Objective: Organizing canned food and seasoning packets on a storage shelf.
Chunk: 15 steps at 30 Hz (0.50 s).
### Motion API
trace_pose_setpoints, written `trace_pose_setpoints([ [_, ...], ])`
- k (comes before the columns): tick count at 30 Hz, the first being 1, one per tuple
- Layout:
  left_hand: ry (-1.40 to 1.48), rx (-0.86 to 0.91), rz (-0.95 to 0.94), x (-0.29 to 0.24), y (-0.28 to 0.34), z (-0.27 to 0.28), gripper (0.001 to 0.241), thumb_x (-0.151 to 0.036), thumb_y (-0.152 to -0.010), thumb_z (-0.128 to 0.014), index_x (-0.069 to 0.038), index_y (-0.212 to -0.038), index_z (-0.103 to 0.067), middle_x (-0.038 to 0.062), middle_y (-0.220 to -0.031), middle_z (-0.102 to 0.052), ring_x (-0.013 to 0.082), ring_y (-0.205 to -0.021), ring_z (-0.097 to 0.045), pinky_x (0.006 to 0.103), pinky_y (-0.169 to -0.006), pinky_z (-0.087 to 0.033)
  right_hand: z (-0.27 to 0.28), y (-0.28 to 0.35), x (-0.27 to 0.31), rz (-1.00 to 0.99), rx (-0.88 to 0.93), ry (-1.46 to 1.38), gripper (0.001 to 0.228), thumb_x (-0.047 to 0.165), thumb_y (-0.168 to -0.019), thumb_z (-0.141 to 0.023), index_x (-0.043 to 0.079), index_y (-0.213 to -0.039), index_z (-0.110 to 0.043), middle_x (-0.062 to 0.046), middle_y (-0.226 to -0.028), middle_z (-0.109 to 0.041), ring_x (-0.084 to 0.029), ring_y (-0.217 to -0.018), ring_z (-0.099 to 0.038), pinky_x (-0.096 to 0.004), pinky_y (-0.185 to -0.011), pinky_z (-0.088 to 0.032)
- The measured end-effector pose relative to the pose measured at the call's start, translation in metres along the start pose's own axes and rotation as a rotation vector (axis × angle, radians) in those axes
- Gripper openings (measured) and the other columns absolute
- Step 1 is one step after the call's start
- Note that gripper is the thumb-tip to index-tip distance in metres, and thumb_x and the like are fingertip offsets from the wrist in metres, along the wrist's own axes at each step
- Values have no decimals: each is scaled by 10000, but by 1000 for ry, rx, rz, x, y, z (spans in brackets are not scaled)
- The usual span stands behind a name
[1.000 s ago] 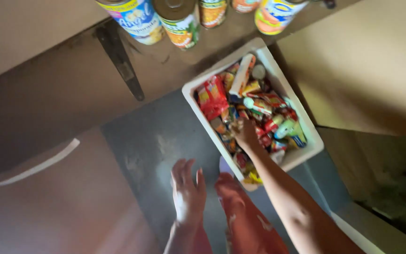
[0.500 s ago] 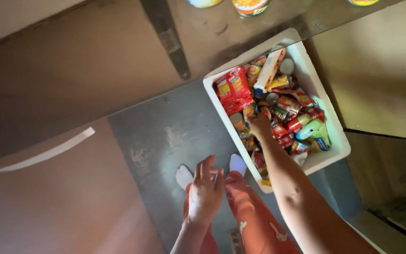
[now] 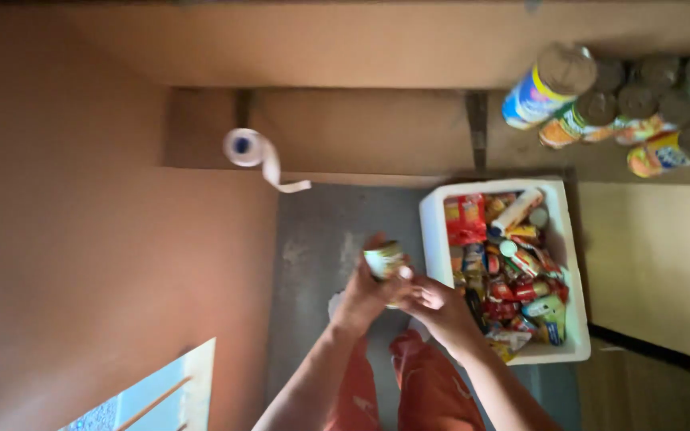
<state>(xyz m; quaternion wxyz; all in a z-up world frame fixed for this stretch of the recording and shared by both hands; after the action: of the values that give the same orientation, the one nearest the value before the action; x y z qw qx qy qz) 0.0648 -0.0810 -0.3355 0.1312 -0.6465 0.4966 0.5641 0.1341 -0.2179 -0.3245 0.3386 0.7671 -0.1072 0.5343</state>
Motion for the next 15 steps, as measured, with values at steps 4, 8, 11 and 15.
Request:
trace_pose_setpoints([
  [4, 188, -102, 43, -66, 19, 71, 447, -213, -923, -759, 56, -1259, -639, 176, -1019, -770, 255, -837, -765, 341, -724, -650, -65, -42, 64, 24, 126, 619, 335, 234, -857, -765, 150, -1179, -732, -32, -1081, -730, -176, -914, -681, -320, -790, -613],
  [8, 101, -181, -159, -127, 15, 118, 282, -4, -887, -729, 14, -1157, -649, 79, -915, -714, 152, -699, -653, 298, -531, -530, -101, -122, 122, 462, -58, 671, 153, 181, -989, -700, 115, -1121, -741, -74, -1008, -756, -169, -848, -728, -312, -736, -580],
  [11, -61, -273, -148, -169, 5, 134, 465, 21, -841, -738, -55, -1271, -578, 66, -889, -646, 144, -638, -581, 298, -494, -480, -129, -189, 146, 655, -91, 644, 185, 86, -980, -673, 81, -1160, -713, -97, -1021, -744, -191, -883, -740, -317, -760, -587],
  [15, -215, -174, -248, -192, -22, 145, 768, 17, -778, -741, -131, -1468, -439, 4, -1099, -613, 109, -881, -622, 295, -689, -562, -157, -246, 153, 1014, -77, 909, 368, 23, -847, -744, 42, -1209, -684, -165, -1156, -714, -317, -1038, -685, -386, -883, -560],
])
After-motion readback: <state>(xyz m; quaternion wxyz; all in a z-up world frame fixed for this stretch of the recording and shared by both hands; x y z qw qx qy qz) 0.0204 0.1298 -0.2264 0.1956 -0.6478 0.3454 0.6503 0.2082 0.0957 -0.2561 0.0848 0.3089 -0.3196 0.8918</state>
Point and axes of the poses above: each hand's wrist, its own y-axis away from the middle knuckle, its own z-axis out of the back of the hand, x = y × z, the point moved 4 cm from there along -y, towards the middle knuckle
